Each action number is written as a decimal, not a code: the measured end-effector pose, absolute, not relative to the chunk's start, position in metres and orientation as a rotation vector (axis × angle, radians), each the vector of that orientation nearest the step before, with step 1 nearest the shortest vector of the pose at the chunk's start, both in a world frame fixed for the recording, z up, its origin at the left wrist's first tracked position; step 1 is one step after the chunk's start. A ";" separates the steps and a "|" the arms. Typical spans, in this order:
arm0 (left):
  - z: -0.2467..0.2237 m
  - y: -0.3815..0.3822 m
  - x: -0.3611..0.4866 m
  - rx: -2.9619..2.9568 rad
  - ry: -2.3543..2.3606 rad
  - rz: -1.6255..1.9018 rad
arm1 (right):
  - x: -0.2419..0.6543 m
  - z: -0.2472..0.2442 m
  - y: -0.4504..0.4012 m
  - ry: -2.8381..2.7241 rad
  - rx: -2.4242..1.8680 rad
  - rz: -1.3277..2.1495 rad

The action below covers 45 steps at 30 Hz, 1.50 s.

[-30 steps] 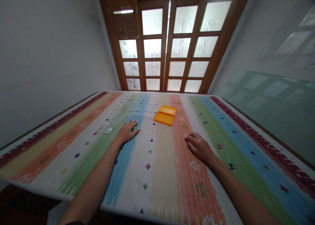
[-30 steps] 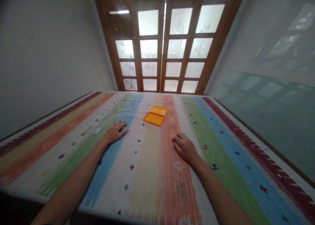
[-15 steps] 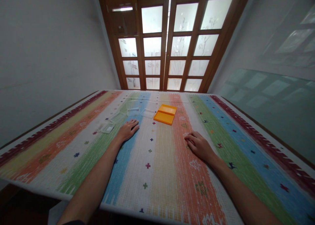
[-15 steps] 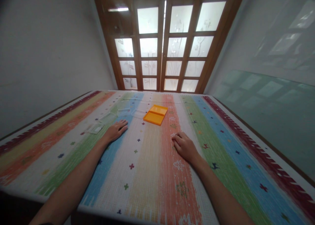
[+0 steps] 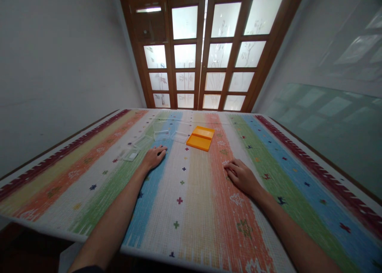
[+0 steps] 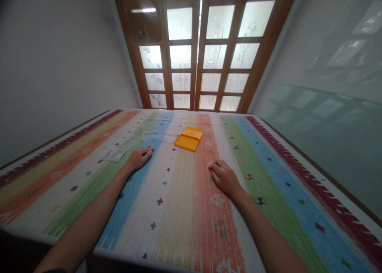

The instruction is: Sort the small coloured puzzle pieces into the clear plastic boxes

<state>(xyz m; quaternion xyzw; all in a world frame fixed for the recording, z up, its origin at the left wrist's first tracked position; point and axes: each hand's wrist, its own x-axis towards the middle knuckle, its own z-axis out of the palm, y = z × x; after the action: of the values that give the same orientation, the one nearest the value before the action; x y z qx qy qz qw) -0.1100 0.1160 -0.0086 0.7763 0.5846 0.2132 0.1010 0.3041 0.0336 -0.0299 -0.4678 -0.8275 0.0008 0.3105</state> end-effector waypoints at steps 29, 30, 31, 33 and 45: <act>-0.006 0.114 -0.120 1.924 1.743 1.184 | 0.305 -0.032 0.034 -2.203 -1.242 -0.010; -0.007 0.113 -0.121 1.944 1.749 1.152 | 0.305 -0.032 0.035 -2.205 -1.244 -0.014; -0.008 0.111 -0.122 1.973 1.754 1.106 | 0.305 -0.033 0.035 -2.207 -1.245 -0.018; -0.010 0.109 -0.122 2.045 1.754 0.988 | 0.305 -0.033 0.035 -2.210 -1.242 -0.021; -0.013 0.119 -0.110 2.330 1.660 0.581 | 0.304 -0.032 0.034 -2.196 -1.234 -0.015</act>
<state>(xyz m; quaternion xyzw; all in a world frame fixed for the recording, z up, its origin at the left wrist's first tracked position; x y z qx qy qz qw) -0.1103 0.1192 -0.0131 0.7933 0.5650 0.1979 0.1109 0.3041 0.0343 -0.0320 -0.4663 -0.8299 -0.0055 0.3064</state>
